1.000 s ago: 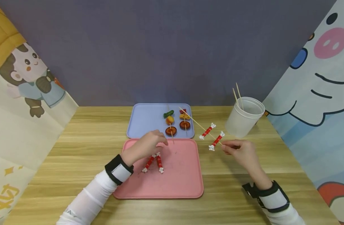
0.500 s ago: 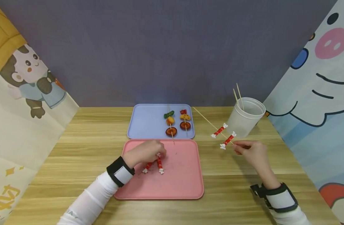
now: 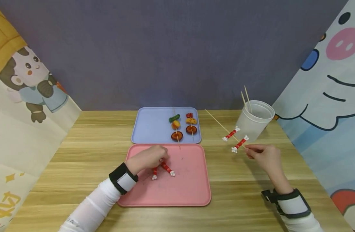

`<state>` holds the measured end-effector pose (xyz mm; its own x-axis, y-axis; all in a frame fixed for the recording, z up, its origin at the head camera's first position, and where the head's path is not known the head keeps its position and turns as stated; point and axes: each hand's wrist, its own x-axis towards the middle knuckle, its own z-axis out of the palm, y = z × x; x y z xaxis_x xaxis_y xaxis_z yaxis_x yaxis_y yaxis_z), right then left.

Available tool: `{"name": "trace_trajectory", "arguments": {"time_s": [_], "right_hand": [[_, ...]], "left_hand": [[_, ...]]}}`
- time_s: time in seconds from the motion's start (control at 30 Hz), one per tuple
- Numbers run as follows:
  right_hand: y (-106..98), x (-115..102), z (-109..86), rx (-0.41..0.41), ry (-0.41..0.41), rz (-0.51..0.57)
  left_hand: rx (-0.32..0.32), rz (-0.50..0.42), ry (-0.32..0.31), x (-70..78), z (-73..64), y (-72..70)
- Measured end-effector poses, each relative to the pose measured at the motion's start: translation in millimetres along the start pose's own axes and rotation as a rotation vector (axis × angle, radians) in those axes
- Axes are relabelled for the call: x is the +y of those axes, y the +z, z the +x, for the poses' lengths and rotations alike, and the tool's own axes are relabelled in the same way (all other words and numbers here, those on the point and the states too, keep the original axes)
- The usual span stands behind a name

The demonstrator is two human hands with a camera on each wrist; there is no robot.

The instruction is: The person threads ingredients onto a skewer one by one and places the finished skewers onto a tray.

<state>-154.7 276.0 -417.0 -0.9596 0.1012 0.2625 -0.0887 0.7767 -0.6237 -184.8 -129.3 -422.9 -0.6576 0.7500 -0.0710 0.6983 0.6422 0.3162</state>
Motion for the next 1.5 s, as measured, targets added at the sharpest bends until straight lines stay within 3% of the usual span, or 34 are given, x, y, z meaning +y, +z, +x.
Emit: {"name": "trace_trajectory", "arguments": {"time_s": [0.23, 0.53, 0.73, 0.93, 1.27, 1.5], "right_hand": [[-1, 1, 0.1, -0.014, 0.009, -0.020], [-2, -1, 0.0, -0.035, 0.040, -0.026], [-2, -2, -0.9, -0.033, 0.036, -0.015], [-2, -11, -1.6, -0.029, 0.007, -0.004], [-4, -48, -7.0, 0.036, -0.165, 0.051], [-1, -62, -8.9, 0.044, -0.209, 0.081]], "left_hand": [[-0.007, -0.011, -0.009, 1.3, -1.0, 0.7], [-0.019, 0.014, -0.084, 4.2, -4.6, -0.5], [0.032, -0.053, -0.082, 3.1, -6.5, -3.8], [0.172, -0.183, -0.137, -0.6, -6.1, -13.8], [0.567, -0.549, -0.344, 6.0, 0.8, -25.5], [0.766, -0.603, -0.419, 11.0, 10.2, -31.1]]}}
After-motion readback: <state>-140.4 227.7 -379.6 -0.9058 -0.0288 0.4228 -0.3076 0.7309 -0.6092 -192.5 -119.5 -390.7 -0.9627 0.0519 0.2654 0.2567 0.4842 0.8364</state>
